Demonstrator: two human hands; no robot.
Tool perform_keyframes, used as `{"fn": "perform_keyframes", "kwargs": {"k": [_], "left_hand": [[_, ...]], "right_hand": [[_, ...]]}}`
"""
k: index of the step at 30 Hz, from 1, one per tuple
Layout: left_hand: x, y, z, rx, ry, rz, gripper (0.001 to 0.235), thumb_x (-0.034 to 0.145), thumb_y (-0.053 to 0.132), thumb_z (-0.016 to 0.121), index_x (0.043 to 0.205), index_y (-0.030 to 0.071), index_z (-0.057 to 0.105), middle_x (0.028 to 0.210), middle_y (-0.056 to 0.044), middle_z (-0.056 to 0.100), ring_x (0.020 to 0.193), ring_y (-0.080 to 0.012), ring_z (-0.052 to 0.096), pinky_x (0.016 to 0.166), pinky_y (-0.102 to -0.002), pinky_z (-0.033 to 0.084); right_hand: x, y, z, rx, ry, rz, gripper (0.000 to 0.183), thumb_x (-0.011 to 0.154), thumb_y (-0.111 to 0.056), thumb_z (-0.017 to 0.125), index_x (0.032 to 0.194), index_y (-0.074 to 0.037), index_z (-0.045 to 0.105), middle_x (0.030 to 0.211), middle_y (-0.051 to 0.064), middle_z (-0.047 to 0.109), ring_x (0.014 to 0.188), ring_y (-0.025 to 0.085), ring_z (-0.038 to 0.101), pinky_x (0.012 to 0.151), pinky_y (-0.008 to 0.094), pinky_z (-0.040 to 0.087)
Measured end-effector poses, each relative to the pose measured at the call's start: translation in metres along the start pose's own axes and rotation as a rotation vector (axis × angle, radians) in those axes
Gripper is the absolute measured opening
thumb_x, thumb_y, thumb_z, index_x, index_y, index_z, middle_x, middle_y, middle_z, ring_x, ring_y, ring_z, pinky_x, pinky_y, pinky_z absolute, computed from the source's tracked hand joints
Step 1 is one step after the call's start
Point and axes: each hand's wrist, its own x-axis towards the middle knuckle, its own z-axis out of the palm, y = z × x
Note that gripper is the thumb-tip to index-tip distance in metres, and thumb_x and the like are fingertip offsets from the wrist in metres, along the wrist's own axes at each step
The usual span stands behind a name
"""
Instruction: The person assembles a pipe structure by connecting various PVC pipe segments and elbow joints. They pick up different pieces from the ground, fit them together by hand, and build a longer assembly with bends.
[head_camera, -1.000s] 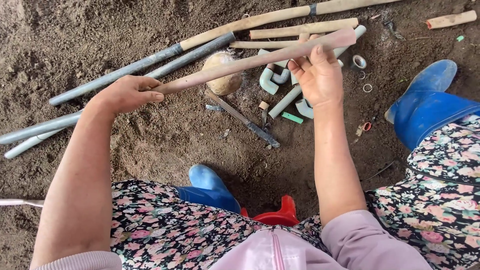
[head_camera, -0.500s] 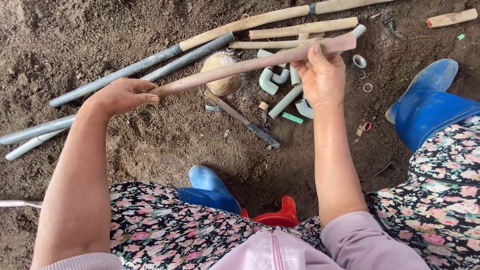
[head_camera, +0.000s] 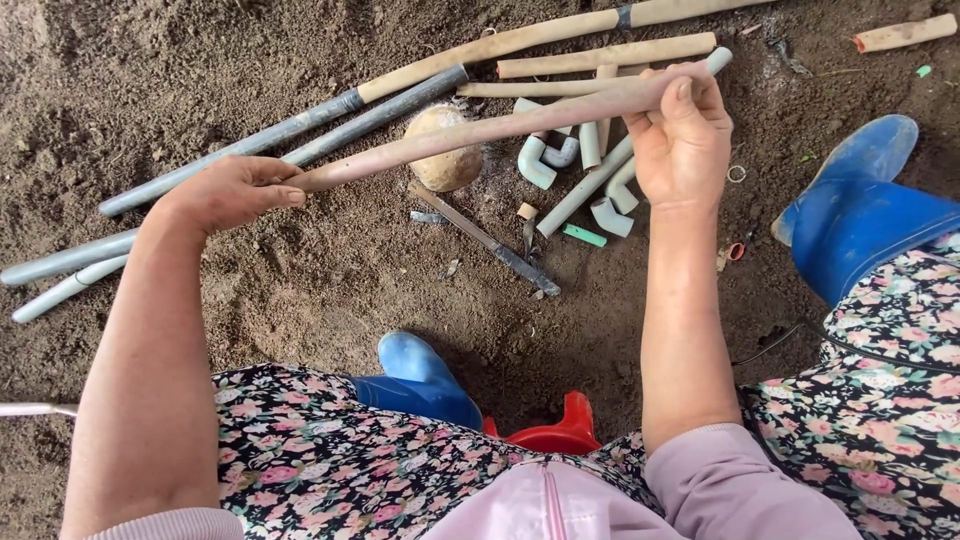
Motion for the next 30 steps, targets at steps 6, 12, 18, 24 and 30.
{"fn": "perform_keyframes", "kwargs": {"k": [6, 12, 18, 24, 30], "left_hand": [[-0.007, 0.004, 0.0, -0.05, 0.012, -0.019, 0.025, 0.09, 0.022, 0.057, 0.114, 0.026, 0.064, 0.117, -0.004, 0.06, 0.111, -0.0248, 0.048, 0.1, -0.053, 0.032], [-0.005, 0.003, 0.001, -0.023, 0.027, -0.023, 0.028, 0.088, 0.019, 0.06, 0.115, 0.027, 0.064, 0.115, -0.005, 0.062, 0.109, -0.0227, 0.05, 0.101, -0.048, 0.033], [-0.001, -0.004, 0.0, 0.021, 0.006, -0.053, 0.027, 0.091, 0.025, 0.058, 0.118, 0.028, 0.063, 0.109, -0.003, 0.062, 0.1, -0.0234, 0.05, 0.094, -0.047, 0.036], [-0.001, -0.01, -0.002, -0.052, 0.034, -0.059, 0.029, 0.093, 0.019, 0.059, 0.12, 0.026, 0.064, 0.089, -0.006, 0.057, 0.065, -0.017, 0.035, 0.065, -0.031, 0.032], [-0.007, -0.003, -0.002, 0.02, 0.058, -0.023, 0.026, 0.091, 0.023, 0.058, 0.117, 0.023, 0.063, 0.113, -0.006, 0.063, 0.107, -0.0254, 0.052, 0.099, -0.051, 0.035]], "right_hand": [[-0.007, -0.007, 0.025, -0.053, -0.082, -0.087, 0.007, 0.086, -0.016, 0.073, 0.091, -0.018, 0.067, 0.093, 0.001, 0.067, 0.098, 0.02, 0.065, 0.093, 0.044, 0.055], [-0.006, 0.005, 0.015, -0.016, -0.187, 0.045, 0.013, 0.089, -0.017, 0.07, 0.101, -0.015, 0.069, 0.1, 0.004, 0.068, 0.102, 0.023, 0.063, 0.089, 0.039, 0.055], [-0.005, 0.014, 0.02, -0.03, 0.057, -0.046, 0.011, 0.077, -0.013, 0.079, 0.081, -0.018, 0.07, 0.084, 0.001, 0.068, 0.089, 0.022, 0.063, 0.079, 0.039, 0.053], [-0.011, 0.018, 0.027, -0.059, -0.084, 0.136, 0.02, 0.08, -0.029, 0.078, 0.096, -0.026, 0.068, 0.101, -0.001, 0.067, 0.098, 0.021, 0.059, 0.071, 0.031, 0.047], [-0.015, 0.019, 0.038, -0.014, -0.018, 0.072, 0.012, 0.08, -0.011, 0.076, 0.088, -0.017, 0.07, 0.096, 0.002, 0.069, 0.102, 0.022, 0.061, 0.085, 0.029, 0.049]]}}
